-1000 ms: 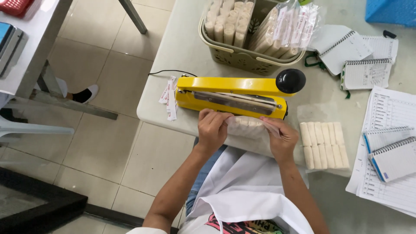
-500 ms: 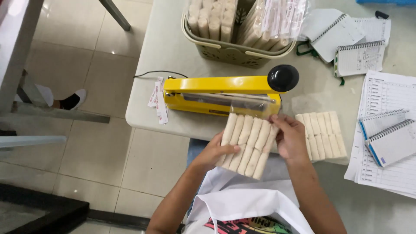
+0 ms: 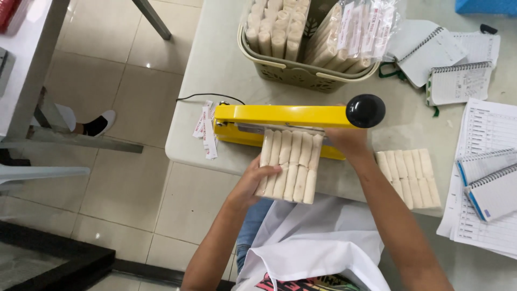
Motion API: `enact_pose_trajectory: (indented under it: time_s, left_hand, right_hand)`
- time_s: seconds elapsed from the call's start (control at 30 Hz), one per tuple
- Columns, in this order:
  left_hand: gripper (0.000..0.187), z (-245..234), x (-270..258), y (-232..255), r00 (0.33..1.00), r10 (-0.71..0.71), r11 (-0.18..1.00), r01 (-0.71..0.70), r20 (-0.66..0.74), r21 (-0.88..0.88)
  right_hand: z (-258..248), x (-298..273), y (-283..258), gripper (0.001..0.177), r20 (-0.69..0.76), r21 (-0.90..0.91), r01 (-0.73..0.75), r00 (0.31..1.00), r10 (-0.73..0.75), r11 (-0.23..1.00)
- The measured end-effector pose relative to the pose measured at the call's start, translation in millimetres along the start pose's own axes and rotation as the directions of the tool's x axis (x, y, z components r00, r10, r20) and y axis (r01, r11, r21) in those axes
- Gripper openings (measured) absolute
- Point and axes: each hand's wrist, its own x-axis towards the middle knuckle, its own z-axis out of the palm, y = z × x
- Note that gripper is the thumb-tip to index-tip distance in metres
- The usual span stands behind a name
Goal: Packing food sticks into plastic bags, sealing them with a heat sealer, and applying labels.
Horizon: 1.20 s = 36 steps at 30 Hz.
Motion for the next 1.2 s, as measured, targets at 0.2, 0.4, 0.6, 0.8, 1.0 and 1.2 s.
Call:
enact_pose_trajectory:
  time_s: [0.2, 0.4, 0.6, 0.8, 1.0, 1.2]
  left_hand:
    - [0.062, -4, -3, 6, 0.999, -0.01, 0.999, 0.008, -0.043, -0.054]
    - [0.07, -4, 1, 21, 0.993, -0.113, 0.993, 0.113, -0.023, 0.016]
    - [0.06, -1, 4, 22, 0.999, 0.0, 1.0, 0.0, -0.048, -0.006]
    - [0.061, 3, 3, 25, 0.999, -0.009, 1.0, 0.009, -0.043, -0.007]
    - [0.063, 7, -4, 24, 0.998, -0.012, 1.0, 0.011, -0.067, -0.006]
    - [0.063, 5, -3, 27, 0.995, -0.07, 0.998, 0.069, -0.065, -0.011]
  right_hand:
    - [-26, 7, -25, 0.031, -0.134, 0.268, 0.164, 0.982, -0.131, 0.949]
    - [-44, 4, -127, 0.028, -0.168, -0.011, 0.48, 0.864, -0.475, 0.877]
    - [-9, 22, -71, 0.04, 0.3, -0.839, 0.337, 0.941, -0.154, 0.427]
    - [-4, 25, -23, 0.05, 0.151, -0.773, 0.173, 0.985, -0.088, 0.61]
    - [-2, 9, 0, 0.043, -0.009, -0.705, 0.085, 0.992, -0.129, 0.705]
    - [8, -5, 14, 0.036, -0.158, -0.784, 0.06, 0.943, -0.293, 0.618]
